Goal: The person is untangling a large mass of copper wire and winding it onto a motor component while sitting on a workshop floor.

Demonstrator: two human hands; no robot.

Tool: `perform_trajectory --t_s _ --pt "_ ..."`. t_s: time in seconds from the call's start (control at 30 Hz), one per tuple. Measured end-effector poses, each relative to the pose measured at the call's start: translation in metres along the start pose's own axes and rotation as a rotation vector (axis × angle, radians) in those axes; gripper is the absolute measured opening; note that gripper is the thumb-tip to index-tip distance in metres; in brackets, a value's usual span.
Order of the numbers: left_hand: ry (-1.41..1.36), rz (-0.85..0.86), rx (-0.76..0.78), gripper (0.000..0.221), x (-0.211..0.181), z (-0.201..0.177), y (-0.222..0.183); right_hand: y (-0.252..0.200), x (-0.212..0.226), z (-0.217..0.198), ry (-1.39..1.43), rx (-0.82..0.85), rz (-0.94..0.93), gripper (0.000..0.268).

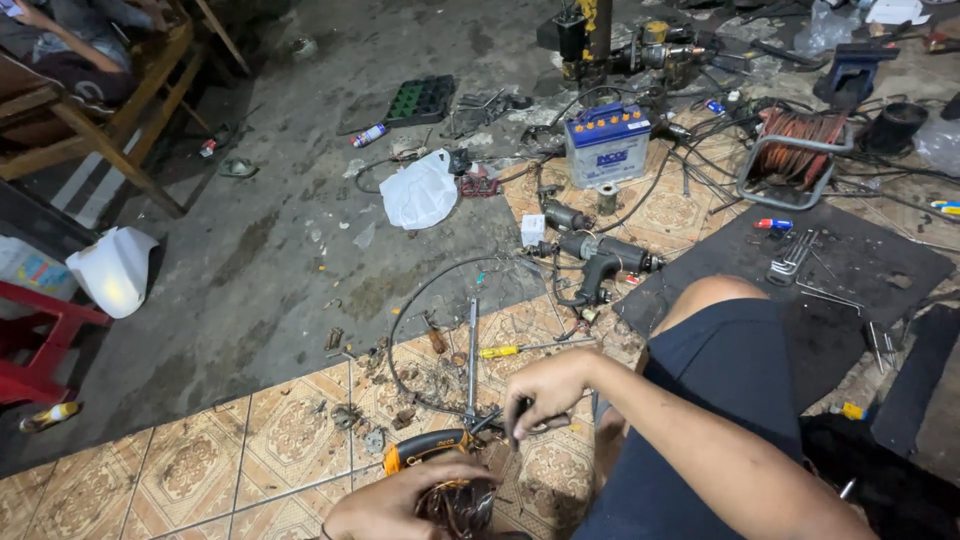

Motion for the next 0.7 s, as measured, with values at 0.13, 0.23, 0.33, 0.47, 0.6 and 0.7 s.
perform_trajectory --t_s 0.13,0.23,0.33,0.47,0.6,0.7 --pt "0.004 -0.343 -0.110 0.091 0.021 0.006 0.014 0.007 0.010 0.005 -0.236 -0.166 0.153 0.023" --pt "0.287 -0.536 -0.144 0.095 0.052 0.005 0.026 0.020 0.009 0.011 -0.304 -0.260 0.196 0.021" --pt "0.421 -0.644 -0.230 0.059 0.073 0.002 0.037 0.037 0.006 0.020 -0.333 -0.380 0.251 0.014" --pt "0.564 -0.779 -0.459 0.045 0.091 -0.002 0.046 0.057 -0.003 0.031 -0.206 -0.597 0.303 0.012" --pt "0.720 -0.876 -0.565 0.098 0.095 -0.010 0.047 0.056 0.008 0.030 -0.215 -0.652 0.277 0.018" --pt "0.776 -0.936 -0.694 0.109 0.102 -0.016 0.039 0.038 0.032 0.022 -0.329 -0.630 0.389 0.034"
Point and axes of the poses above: each hand's wrist, its own y-axis towards the middle knuckle, its own z-axis out of the palm, x = y × z, the point moved 2 cm from there along y, towards the middle knuckle
